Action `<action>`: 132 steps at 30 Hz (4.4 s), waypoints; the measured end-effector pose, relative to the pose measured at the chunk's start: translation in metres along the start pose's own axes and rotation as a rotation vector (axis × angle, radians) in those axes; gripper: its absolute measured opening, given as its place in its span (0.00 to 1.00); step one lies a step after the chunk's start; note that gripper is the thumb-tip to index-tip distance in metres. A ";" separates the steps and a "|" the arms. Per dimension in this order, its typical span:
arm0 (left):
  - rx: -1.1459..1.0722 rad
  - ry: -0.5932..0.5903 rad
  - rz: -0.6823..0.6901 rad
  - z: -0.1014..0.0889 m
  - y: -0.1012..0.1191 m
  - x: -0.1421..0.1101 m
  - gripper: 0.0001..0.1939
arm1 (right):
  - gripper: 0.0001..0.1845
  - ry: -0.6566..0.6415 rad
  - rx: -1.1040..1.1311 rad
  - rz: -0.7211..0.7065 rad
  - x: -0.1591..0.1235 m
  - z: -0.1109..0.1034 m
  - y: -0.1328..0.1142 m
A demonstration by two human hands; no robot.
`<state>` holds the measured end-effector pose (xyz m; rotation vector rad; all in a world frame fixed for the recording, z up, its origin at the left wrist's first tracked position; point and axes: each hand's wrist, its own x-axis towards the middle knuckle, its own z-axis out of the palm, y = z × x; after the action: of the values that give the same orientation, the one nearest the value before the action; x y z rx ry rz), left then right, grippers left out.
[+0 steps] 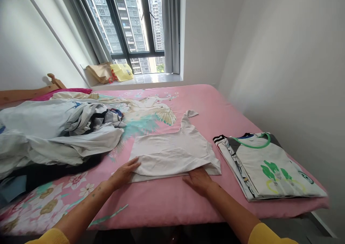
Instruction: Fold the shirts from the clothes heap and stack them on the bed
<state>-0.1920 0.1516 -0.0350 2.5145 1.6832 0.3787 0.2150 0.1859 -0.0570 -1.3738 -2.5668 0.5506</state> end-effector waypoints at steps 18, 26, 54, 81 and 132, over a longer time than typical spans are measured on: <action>0.234 0.162 0.055 0.005 0.018 -0.007 0.20 | 0.34 0.007 -0.078 -0.020 -0.017 -0.024 0.006; 0.049 0.258 0.161 0.016 0.064 0.039 0.14 | 0.10 0.446 -0.026 0.037 -0.050 -0.041 0.024; -0.249 0.031 0.171 0.058 0.147 0.224 0.09 | 0.09 0.657 0.107 0.045 -0.021 -0.035 0.058; -0.139 -0.009 0.360 0.052 0.174 0.212 0.11 | 0.18 0.592 0.126 0.080 -0.009 -0.050 0.049; 0.098 -0.028 -0.777 -0.013 0.043 0.070 0.15 | 0.02 0.646 0.034 0.142 -0.021 -0.025 0.075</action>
<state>-0.1314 0.1989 -0.0022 1.6869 2.5059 0.1802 0.2919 0.2124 -0.0633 -1.4333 -1.9464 0.1268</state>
